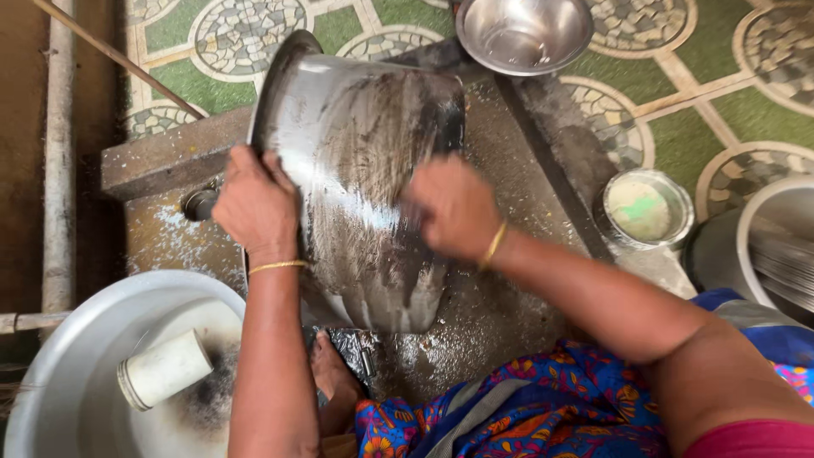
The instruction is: The person scrubs the soot-covered exterior of a large aluminum pot with a scrub pad, applying a white cleaning paste from a small bowl onto the darkened surface and rubbing it in. They rotate the pot to reach different sides and continue scrubbing the paste over the metal surface.
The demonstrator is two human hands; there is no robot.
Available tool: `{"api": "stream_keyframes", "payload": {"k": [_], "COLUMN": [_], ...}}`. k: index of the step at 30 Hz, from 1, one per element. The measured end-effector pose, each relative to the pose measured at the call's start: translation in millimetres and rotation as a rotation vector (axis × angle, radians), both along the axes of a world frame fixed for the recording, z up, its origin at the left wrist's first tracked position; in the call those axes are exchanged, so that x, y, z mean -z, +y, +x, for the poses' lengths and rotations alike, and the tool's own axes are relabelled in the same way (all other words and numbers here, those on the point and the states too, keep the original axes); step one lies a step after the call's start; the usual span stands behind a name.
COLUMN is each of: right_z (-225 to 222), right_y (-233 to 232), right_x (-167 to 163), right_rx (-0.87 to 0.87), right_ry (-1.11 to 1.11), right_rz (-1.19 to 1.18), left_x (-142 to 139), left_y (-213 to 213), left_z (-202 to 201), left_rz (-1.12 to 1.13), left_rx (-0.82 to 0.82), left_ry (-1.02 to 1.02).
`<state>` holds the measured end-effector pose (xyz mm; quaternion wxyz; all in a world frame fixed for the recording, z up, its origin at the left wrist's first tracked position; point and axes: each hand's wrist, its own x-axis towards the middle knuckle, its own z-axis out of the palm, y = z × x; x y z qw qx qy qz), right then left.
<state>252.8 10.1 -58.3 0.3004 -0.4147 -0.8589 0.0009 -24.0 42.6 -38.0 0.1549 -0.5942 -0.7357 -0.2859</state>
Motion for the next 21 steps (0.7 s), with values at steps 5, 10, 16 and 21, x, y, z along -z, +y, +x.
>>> {"api": "stream_keyframes", "payload": {"k": [5, 10, 16, 21], "right_z": [29.9, 50.8, 35.2, 37.7], "right_y": [134.0, 172.0, 39.0, 7.7], "right_x": [17.6, 14.3, 21.5, 25.6], "right_rx": [0.162, 0.124, -0.098, -0.100], "right_ry": [0.117, 0.226, 0.145, 0.188], "right_rz": [0.053, -0.165, 0.180, 0.086], "left_x": [18.5, 24.4, 32.3, 37.5], "left_y": [-7.8, -3.8, 3.4, 7.5], "left_z": [-6.2, -0.6, -18.9, -32.6], "left_rz": [0.046, 0.014, 0.063, 0.218], "left_rx": [-0.091, -0.207, -0.190, 0.013], "left_ry": [0.130, 0.138, 0.118, 0.067]}}
